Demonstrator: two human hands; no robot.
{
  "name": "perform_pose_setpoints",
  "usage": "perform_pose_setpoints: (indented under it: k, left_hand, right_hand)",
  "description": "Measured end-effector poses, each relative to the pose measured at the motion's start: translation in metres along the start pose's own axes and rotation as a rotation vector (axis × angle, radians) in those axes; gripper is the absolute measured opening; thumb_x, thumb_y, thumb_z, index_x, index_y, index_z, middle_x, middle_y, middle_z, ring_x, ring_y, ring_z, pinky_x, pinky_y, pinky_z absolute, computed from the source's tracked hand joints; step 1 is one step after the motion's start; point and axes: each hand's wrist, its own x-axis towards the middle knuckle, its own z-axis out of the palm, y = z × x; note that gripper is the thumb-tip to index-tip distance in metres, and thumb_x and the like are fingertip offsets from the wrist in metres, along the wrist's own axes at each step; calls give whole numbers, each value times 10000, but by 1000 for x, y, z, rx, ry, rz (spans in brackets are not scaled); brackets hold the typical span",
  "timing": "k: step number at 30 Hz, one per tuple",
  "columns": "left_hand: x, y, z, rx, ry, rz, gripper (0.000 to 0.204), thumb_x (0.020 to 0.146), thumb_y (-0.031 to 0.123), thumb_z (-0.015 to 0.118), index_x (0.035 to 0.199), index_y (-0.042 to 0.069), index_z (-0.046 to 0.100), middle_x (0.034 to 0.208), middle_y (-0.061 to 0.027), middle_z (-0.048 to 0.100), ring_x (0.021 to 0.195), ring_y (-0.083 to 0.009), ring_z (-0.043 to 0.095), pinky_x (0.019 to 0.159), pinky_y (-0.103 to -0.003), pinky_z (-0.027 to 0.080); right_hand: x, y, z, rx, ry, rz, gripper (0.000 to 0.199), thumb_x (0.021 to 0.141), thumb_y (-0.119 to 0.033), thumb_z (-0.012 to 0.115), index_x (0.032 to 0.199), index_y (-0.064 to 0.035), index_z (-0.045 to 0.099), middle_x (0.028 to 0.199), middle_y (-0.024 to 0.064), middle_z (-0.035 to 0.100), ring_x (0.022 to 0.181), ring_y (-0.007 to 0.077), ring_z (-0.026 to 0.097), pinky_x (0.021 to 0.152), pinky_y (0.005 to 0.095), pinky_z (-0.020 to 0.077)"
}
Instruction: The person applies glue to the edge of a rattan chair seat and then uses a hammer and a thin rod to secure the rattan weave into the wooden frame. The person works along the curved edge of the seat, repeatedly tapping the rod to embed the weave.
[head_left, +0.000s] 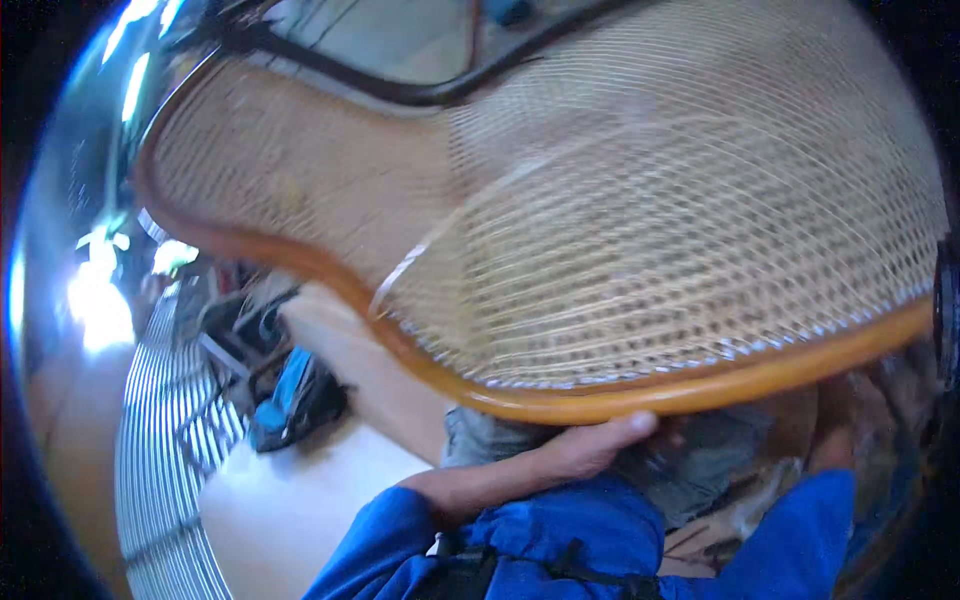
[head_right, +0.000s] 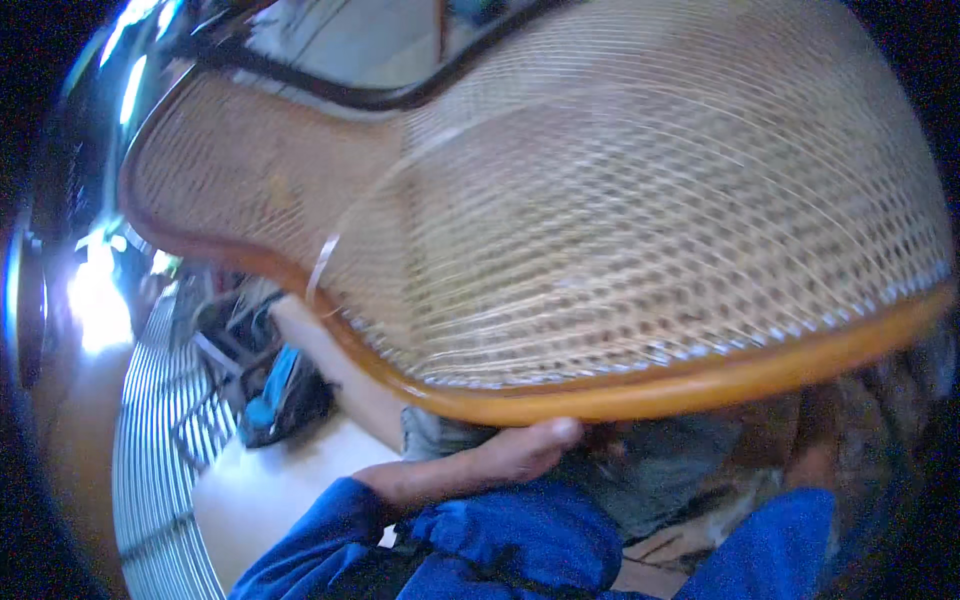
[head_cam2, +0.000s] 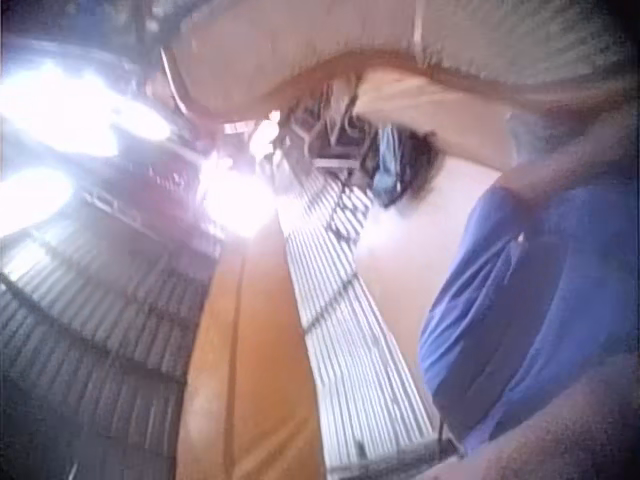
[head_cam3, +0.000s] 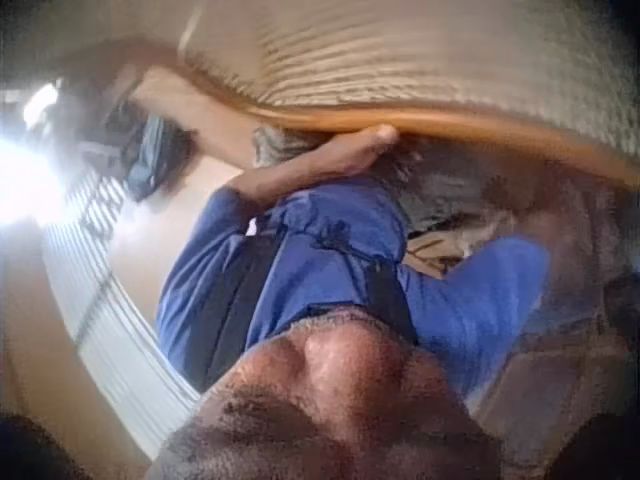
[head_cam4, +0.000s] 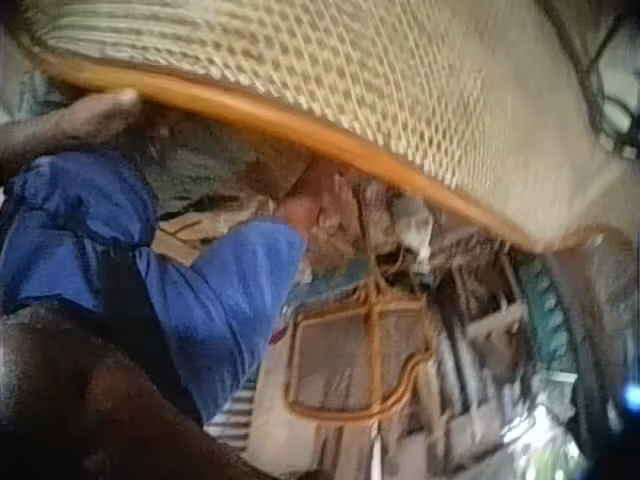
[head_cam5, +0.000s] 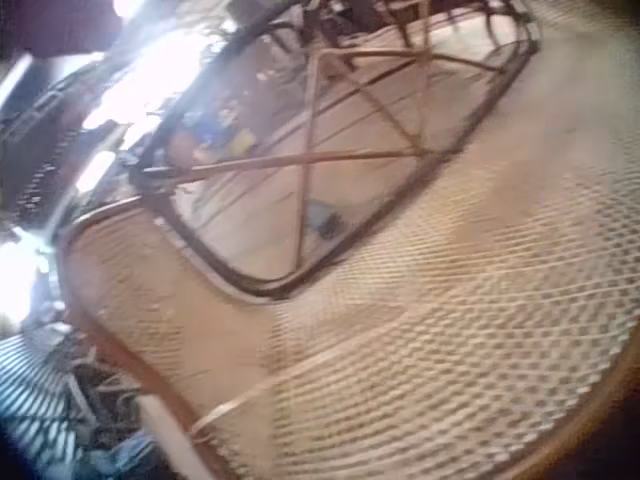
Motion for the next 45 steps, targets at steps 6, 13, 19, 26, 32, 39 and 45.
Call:
perform_pose_setpoints:
  k: [6, 13, 19, 26, 32, 39, 45]
  left_hand:
    - [2, -19, -20, 32, 53, -14, 437, 902, 424, 494, 1131, 56, 549, 968, -34, 607, 837, -115, 571, 702, -271, 473]
    - [6, -10, -10, -1, -61, 4, 360, 926, 295, 483, 1133, 4, 534, 1024, -74, 580, 902, -167, 562, 833, -317, 467]
    - [9, -5, 2, 15, -109, -39, 383, 920, 425, 467, 1017, 73, 583, 898, 1, 600, 769, -82, 558, 632, -245, 437]
    - [-53, 10, -36, 382, -246, -46, 467, 928, 480, 397, 973, 57, 590, 905, -43, 591, 772, -147, 570, 704, -289, 457]
    - [-133, 122, -124, 493, 336, 812, 353, 939, 333, 410, 990, 32, 587, 876, -53, 609, 804, -148, 562, 726, -290, 450]
    - [-159, 246, -183, 465, 794, 1143, 551, 862, 391, 583, 1270, 70, 399, 1089, -6, 508, 968, -96, 466, 770, -277, 369]
    - [-101, 253, -207, 351, 499, 959, 587, 821, 377, 643, 1254, 56, 411, 1095, -32, 500, 999, -136, 466, 813, -307, 380]
  right_hand:
    - [2, -27, 38, -102, -101, -70, 358, 877, -291, 544, 1156, -68, 516, 955, 98, 610, 805, 221, 583, 689, 355, 485]
    - [-3, -30, 10, -131, -39, -93, 350, 891, -271, 527, 1169, -58, 520, 968, 104, 619, 821, 224, 585, 717, 355, 481]
    - [-27, -39, -42, -60, 105, -147, 343, 904, -254, 513, 1180, -50, 523, 979, 110, 627, 834, 227, 587, 741, 355, 478]
    - [-150, -115, -86, 411, 182, -226, 354, 914, -273, 502, 1170, -33, 543, 978, 122, 627, 858, 230, 576, 788, 354, 461]
    - [-273, -241, -139, 926, 24, 92, 451, 909, -381, 509, 1151, -3, 549, 1013, 86, 600, 894, 209, 551, 810, 308, 431]
    - [-331, -330, -165, 854, 59, -24, 467, 911, -387, 498, 1153, 9, 544, 1076, 86, 586, 969, 171, 521, 874, 306, 393]
    - [-313, -351, -167, 1263, 95, -123, 462, 916, -359, 498, 1208, -1, 501, 1000, 75, 579, 925, 197, 530, 860, 310, 399]
